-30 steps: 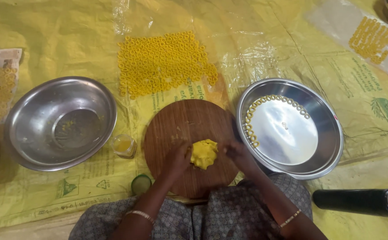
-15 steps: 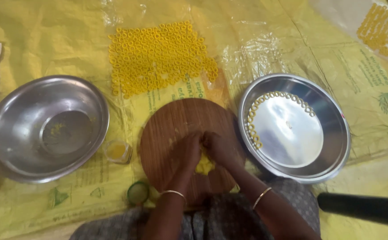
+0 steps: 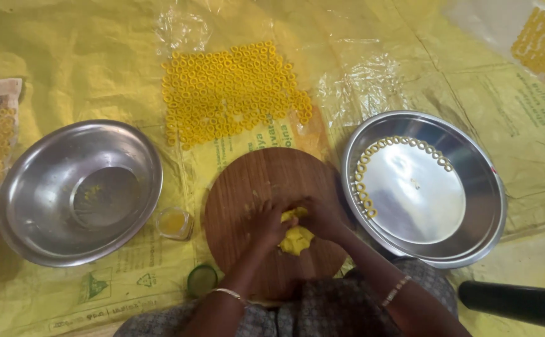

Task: The person kneads a yellow dough on a wooden board, then uses a small green cutter to shape small ring-like pieces. The finished pieces are placed into a metal tray. The person repeatedly kneads the dough and cuts more pieces throughout the clip.

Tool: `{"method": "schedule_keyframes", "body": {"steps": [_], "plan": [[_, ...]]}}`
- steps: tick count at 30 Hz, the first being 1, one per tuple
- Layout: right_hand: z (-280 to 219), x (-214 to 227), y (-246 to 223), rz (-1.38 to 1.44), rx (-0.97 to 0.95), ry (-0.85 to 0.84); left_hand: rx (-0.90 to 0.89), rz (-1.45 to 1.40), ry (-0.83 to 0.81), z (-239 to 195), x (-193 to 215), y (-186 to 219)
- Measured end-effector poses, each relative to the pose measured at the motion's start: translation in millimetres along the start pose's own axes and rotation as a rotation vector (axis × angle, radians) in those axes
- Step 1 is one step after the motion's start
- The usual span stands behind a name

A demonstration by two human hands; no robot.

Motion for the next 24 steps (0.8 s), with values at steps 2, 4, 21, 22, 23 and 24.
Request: {"method": "schedule_keyframes", "body": {"steps": [2,4,21,22,23,24], "plan": [[-12.1,-2.4,11.6,-0.006,-0.116,-0.077,0.040,-0.070,-0.079,-2.8,-1.9,-4.8],[-19.8,-5.4,25.7,-0.034,-0.292,-0.072,0.108,-0.104,-0.115,-4.9,-2.7,-9.2],[-0.1,-34.3,23.2,-0.256,-0.241,0.188,0.006,0.262,0.035,7.0,-1.6,17.8],[-4.4,-34.4,30.8,-0.255,-0.283,0.164,0.017,0.268,0.016,3.0,-2.1,15.8],[-3.9,-30.8,33.0,-0.169,-0.253,0.144,0.021,0.206,0.002,2.5,-0.9,15.2],[-3.4,-25.6,34.0,-0.083,-0.222,0.123,0.024,0.144,-0.013,3.3,3.1,12.2]]}}
Point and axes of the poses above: each hand's wrist, its own z-axis towards the middle knuckle, its own x-axis out of the back of the hand, y = z × x, the point moved 10 cm from there along z, towards the middle knuckle, and after that the axes turned 7 degrees about y, right-handed, at the moved point
